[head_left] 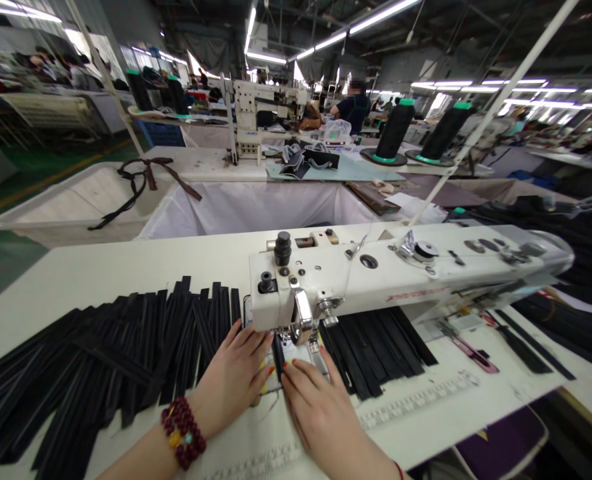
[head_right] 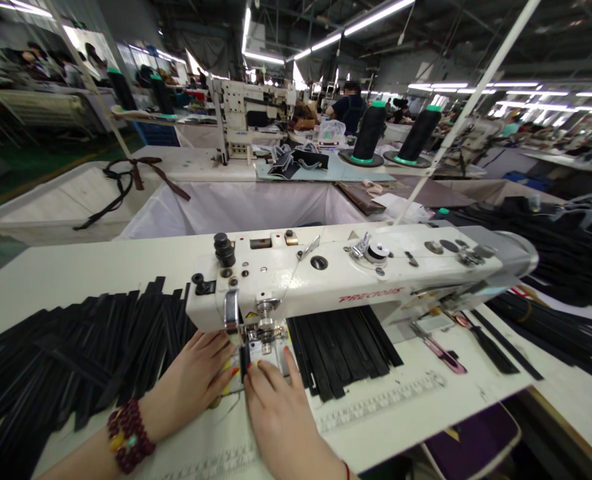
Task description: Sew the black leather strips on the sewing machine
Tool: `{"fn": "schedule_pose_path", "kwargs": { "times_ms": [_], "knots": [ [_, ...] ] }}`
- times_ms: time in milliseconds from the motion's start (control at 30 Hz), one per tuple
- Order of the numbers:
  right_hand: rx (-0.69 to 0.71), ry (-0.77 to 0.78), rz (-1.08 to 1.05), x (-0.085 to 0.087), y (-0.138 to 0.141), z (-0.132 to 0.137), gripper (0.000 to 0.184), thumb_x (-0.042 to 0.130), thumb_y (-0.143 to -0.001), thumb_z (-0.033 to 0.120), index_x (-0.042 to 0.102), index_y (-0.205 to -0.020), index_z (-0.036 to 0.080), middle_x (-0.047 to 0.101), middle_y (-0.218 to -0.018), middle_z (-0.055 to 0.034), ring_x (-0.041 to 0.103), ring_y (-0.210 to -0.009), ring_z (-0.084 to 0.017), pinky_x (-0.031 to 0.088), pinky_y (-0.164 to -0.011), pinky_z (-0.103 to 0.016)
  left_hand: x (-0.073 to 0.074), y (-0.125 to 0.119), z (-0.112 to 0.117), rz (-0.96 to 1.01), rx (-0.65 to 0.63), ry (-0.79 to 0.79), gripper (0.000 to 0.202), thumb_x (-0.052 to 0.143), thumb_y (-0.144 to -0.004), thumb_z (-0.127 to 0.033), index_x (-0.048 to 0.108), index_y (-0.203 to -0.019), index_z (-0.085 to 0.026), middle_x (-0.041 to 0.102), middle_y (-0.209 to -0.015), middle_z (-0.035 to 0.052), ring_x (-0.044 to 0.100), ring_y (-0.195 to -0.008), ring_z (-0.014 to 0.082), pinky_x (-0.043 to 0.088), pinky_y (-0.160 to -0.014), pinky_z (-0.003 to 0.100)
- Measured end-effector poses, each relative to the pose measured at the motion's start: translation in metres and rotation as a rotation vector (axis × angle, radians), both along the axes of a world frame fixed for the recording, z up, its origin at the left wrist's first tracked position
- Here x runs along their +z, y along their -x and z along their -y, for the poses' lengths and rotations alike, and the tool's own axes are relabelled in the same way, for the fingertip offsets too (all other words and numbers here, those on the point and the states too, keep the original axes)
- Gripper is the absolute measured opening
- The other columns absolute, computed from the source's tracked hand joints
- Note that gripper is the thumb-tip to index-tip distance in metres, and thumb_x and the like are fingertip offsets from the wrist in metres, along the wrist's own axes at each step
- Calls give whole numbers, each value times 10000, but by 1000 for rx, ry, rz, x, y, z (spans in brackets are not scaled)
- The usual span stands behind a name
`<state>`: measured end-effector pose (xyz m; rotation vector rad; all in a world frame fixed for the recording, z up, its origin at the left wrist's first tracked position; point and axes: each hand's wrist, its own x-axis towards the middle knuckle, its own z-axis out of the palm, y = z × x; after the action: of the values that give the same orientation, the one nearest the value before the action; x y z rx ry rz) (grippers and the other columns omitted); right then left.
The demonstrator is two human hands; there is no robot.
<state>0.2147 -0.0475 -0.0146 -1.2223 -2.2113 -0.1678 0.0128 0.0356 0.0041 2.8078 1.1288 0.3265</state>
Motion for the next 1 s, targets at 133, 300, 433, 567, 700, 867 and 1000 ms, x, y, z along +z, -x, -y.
{"fn": "schedule_pose_path", "kwargs": {
  "times_ms": [133, 300, 433, 567, 700, 867, 1000],
  "knots": [
    [2, 31, 65, 1, -1, -12, 288, 457, -990, 97, 661, -1191, 133, 701, -1150, -94, 592, -1130, -227, 122, -1241, -522, -2, 0, -1, -3, -8, -23, 245, 535, -966, -311, 711, -1059, -169, 700, -1139, 119, 577, -1174, 311, 414, -1079, 515],
    [-25, 21, 147, 6, 0, -29, 239, 503, -982, 115, 681, -1140, 134, 697, -1134, -102, 607, -1050, -243, 224, -1200, -534, -5, 0, -2, 10, -10, -74, 245, 533, -964, -307, 711, -1063, -171, 703, -1118, 114, 576, -1178, 312, 401, -1087, 518],
    [-57, 37, 204, 6, 5, -41, 253, 521, -970, 116, 681, -1165, 137, 707, -1102, -110, 611, -1057, -271, 349, -1111, -504, -3, 0, -2, -13, -13, -46, 233, 537, -961, -300, 722, -1015, -169, 707, -1112, 115, 581, -1176, 321, 408, -1076, 534],
    [-94, 47, 221, 3, 11, -48, 284, 525, -943, 71, 678, -1176, 131, 698, -1153, -124, 616, -1053, -271, 370, -1069, -482, -2, -2, -1, -32, 9, 3, 219, 550, -961, -305, 726, -959, -175, 712, -1100, 111, 567, -1199, 329, 407, -1075, 545],
    [-105, 36, 181, 4, 11, -46, 267, 526, -929, 54, 687, -1126, 132, 710, -1088, -106, 620, -1007, -260, 369, -1042, -448, -1, -2, -1, -10, 23, 26, 206, 561, -959, -306, 716, -1002, -178, 708, -1132, 102, 563, -1203, 312, 392, -1092, 527],
    [-97, 13, 87, 11, 3, -35, 269, 507, -922, 40, 672, -1111, 137, 700, -977, -70, 610, -941, -241, 351, -1004, -430, 1, -2, -3, -5, 39, 38, 208, 577, -960, -313, 699, -1070, -185, 703, -1176, 89, 567, -1203, 293, 365, -1114, 508],
    [-76, -15, -23, 19, -3, -22, 311, 430, -938, 35, 659, -1117, 147, 675, -930, -54, 586, -858, -219, 346, -969, -415, 2, -3, -3, -21, 37, 51, 205, 595, -950, -298, 693, -1094, -191, 706, -1177, 85, 573, -1199, 291, 359, -1118, 510]
  ]
}}
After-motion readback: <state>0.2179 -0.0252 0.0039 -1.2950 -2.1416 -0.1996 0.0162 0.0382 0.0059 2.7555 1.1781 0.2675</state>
